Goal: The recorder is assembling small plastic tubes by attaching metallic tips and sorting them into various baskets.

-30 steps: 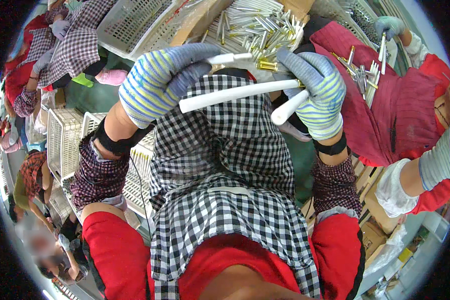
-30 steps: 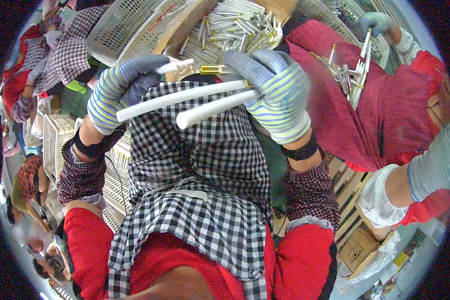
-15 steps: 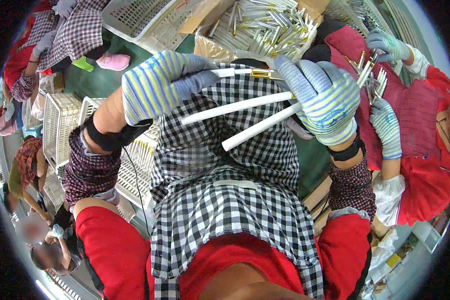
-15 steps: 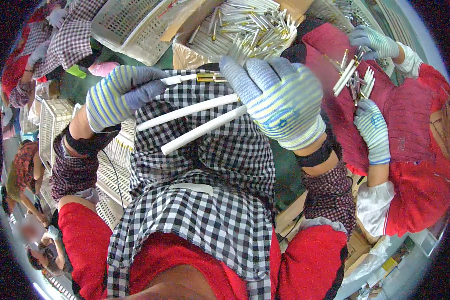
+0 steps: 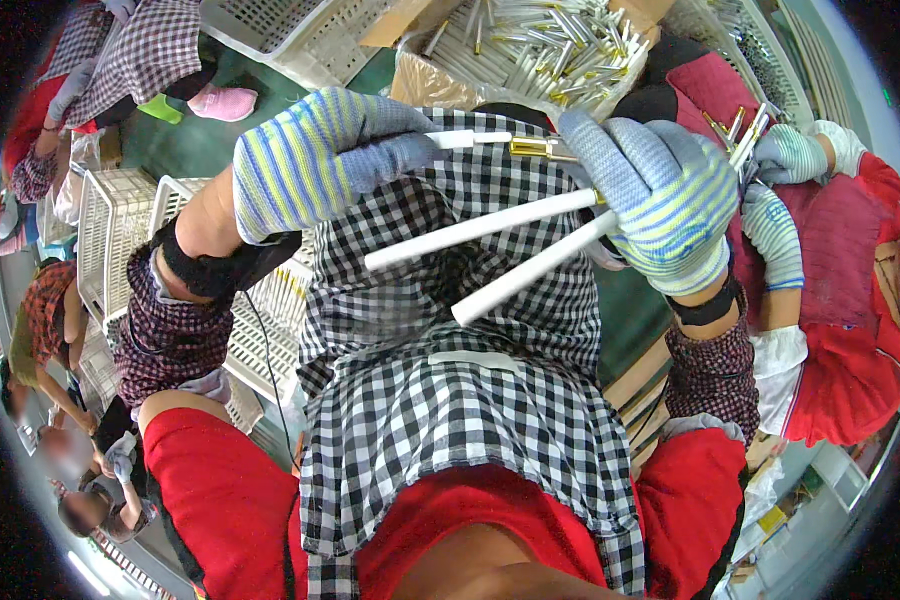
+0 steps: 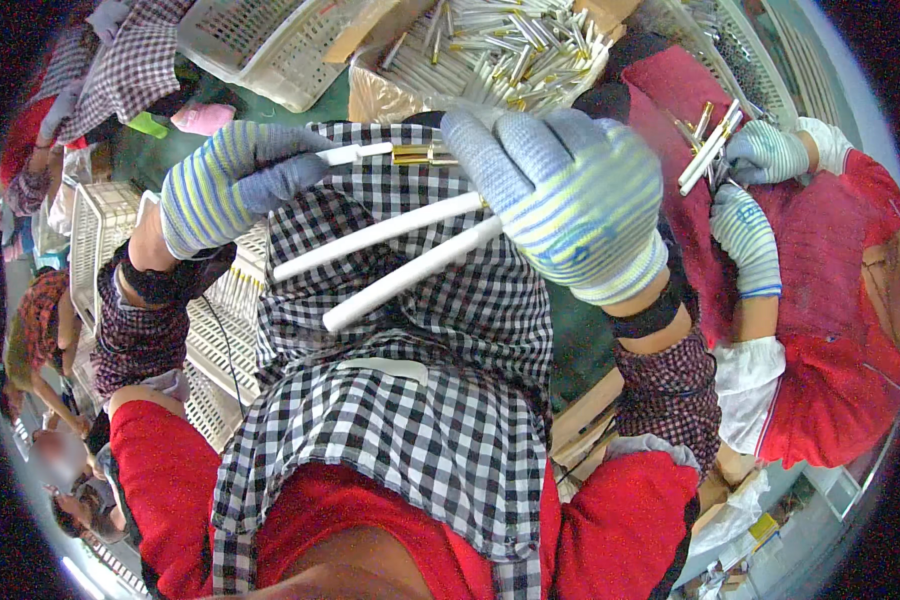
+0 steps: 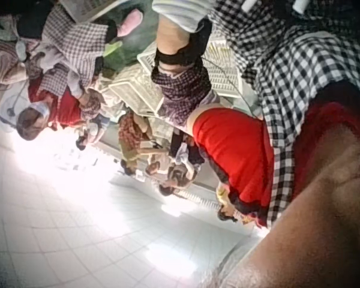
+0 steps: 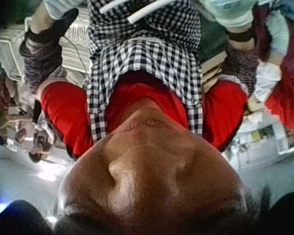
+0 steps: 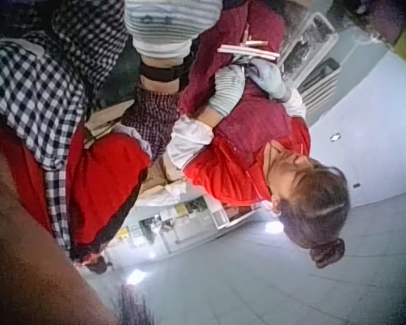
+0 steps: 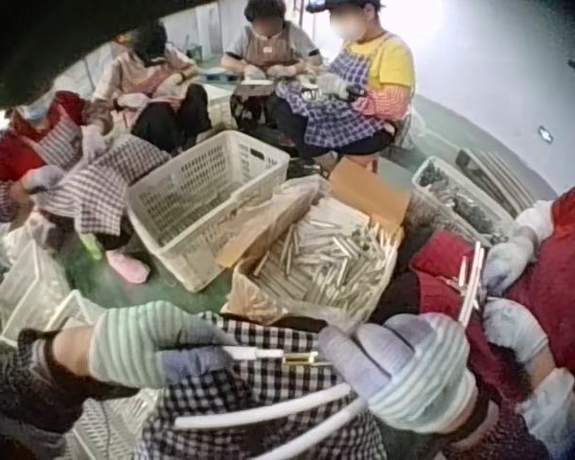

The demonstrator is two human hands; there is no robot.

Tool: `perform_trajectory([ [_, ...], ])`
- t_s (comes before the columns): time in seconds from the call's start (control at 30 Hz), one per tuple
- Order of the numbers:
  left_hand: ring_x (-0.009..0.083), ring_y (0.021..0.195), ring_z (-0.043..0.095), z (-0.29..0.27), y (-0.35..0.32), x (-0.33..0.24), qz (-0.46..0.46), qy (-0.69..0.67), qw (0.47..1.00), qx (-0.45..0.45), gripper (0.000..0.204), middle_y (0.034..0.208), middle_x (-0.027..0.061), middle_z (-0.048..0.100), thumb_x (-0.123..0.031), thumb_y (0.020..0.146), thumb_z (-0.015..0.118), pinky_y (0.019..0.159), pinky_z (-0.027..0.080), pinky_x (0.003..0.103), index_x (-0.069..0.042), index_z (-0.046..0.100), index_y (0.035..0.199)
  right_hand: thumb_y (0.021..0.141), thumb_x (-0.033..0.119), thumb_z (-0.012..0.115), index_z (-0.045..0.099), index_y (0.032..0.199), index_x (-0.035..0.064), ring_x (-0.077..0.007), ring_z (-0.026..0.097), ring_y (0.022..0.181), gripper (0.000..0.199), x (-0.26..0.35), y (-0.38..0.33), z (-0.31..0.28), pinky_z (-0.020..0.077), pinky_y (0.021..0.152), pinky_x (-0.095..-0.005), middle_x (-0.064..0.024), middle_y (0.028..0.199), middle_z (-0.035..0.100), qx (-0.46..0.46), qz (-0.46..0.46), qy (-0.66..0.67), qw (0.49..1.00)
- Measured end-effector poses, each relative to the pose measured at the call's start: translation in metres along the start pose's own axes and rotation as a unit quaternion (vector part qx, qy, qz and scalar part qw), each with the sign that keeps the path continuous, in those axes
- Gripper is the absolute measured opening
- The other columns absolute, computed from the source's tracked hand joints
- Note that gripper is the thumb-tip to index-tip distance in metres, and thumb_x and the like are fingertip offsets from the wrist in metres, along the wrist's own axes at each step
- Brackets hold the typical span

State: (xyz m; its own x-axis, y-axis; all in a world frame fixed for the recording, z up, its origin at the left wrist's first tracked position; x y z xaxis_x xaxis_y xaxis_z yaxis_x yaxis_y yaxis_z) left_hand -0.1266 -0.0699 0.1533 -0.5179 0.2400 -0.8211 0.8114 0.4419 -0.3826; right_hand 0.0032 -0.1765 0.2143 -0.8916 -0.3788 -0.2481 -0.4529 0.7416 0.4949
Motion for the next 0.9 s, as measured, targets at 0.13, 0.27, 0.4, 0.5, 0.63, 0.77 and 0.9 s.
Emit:
perform_trajectory([
  [0.13, 0.0173, 0.088, 0.061, 0.003, 0.000, -0.011, 0.003, 0.116, 0.993, -0.003, 0.027, 0.092, 0.0066, 0.066, -0.021, 0.087, 0.062, 0.078, 0.046, 0.028, -0.002, 0.061, 0.107, 0.066, 0.021, 0.063, 0.064, 0.102, 0.0156, -0.0133, 0.055, 0.065, 0.037, -0.001, -0.002, 0.003, 0.0449, 0.054, -0.0272, 0.0023, 0.086, 0.061, 0.014, 0.002, -0.003, 1.000],
  [0.27, 0.0210, 0.082, 0.062, 0.006, 0.004, -0.006, 0.075, 0.115, 0.990, -0.014, 0.026, 0.089, 0.0091, 0.065, -0.021, 0.087, 0.062, 0.075, 0.047, 0.029, -0.003, 0.061, 0.106, 0.067, 0.022, 0.062, 0.064, 0.101, 0.0144, -0.0136, 0.055, 0.064, 0.035, 0.005, -0.004, 0.005, 0.0448, 0.053, -0.0277, 0.0008, 0.085, 0.060, 0.038, -0.002, -0.010, 0.999],
  [0.4, 0.0251, 0.072, 0.063, 0.010, -0.008, -0.026, 0.243, 0.309, 0.913, -0.106, 0.026, 0.084, 0.0102, 0.065, -0.015, 0.081, 0.064, 0.066, 0.048, 0.033, -0.005, 0.061, 0.104, 0.069, 0.024, 0.062, 0.063, 0.101, 0.0125, -0.0164, 0.057, 0.063, 0.034, 0.010, -0.011, 0.016, 0.0450, 0.052, -0.0295, -0.0025, 0.083, 0.061, 0.062, 0.007, 0.030, 0.998],
  [0.5, 0.0259, 0.065, 0.059, 0.021, -0.012, -0.049, 0.325, 0.385, 0.856, -0.118, 0.034, 0.079, 0.0092, 0.063, -0.015, 0.071, 0.067, 0.057, 0.045, 0.037, -0.007, 0.059, 0.103, 0.068, 0.021, 0.064, 0.064, 0.102, 0.0090, -0.0245, 0.061, 0.065, 0.036, 0.007, -0.024, 0.029, 0.0481, 0.055, -0.0342, -0.0087, 0.083, 0.063, 0.097, 0.045, 0.137, 0.985],
  [0.63, 0.0206, 0.059, 0.059, 0.040, -0.020, -0.063, 0.409, 0.550, 0.715, -0.138, 0.021, 0.071, 0.0063, 0.060, -0.018, 0.071, 0.058, 0.050, 0.047, 0.031, -0.008, 0.062, 0.089, 0.073, 0.015, 0.068, 0.065, 0.099, 0.0017, -0.0257, 0.066, 0.079, 0.030, 0.004, -0.049, 0.056, 0.0506, 0.072, -0.0328, -0.0137, 0.086, 0.067, 0.104, 0.165, 0.515, 0.834],
  [0.77, 0.0225, 0.062, 0.063, 0.053, -0.026, -0.074, 0.458, 0.567, 0.676, -0.105, 0.028, 0.083, 0.0060, 0.066, -0.016, 0.069, 0.060, 0.056, 0.050, 0.033, -0.011, 0.064, 0.097, 0.070, 0.021, 0.074, 0.067, 0.095, 0.0003, -0.0089, 0.059, 0.070, 0.033, 0.011, -0.064, 0.080, 0.0468, 0.067, -0.0255, -0.0068, 0.080, 0.068, 0.277, 0.324, 0.688, 0.587],
  [0.9, 0.0336, 0.066, 0.061, 0.050, 0.028, -0.018, 0.163, 0.358, 0.918, 0.045, 0.018, 0.069, 0.0144, 0.061, -0.022, 0.082, 0.058, 0.058, 0.047, 0.038, -0.009, 0.064, 0.093, 0.062, 0.013, 0.067, 0.063, 0.102, 0.0069, -0.0217, 0.060, 0.061, 0.041, 0.015, -0.050, 0.059, 0.0460, 0.058, -0.0343, -0.0084, 0.069, 0.061, 0.181, 0.088, 0.225, 0.953],
])
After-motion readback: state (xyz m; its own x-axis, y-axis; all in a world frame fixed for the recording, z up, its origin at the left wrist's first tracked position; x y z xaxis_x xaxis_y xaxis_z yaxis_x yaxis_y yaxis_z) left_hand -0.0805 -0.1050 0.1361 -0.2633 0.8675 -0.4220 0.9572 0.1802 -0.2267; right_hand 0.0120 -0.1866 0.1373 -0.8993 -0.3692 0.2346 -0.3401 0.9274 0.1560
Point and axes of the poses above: each hand's wrist, its own y-axis towards the middle knuckle, its own z-axis out of the palm, x = y × z, the point moved 9 cm from there along y, towards the middle knuckle
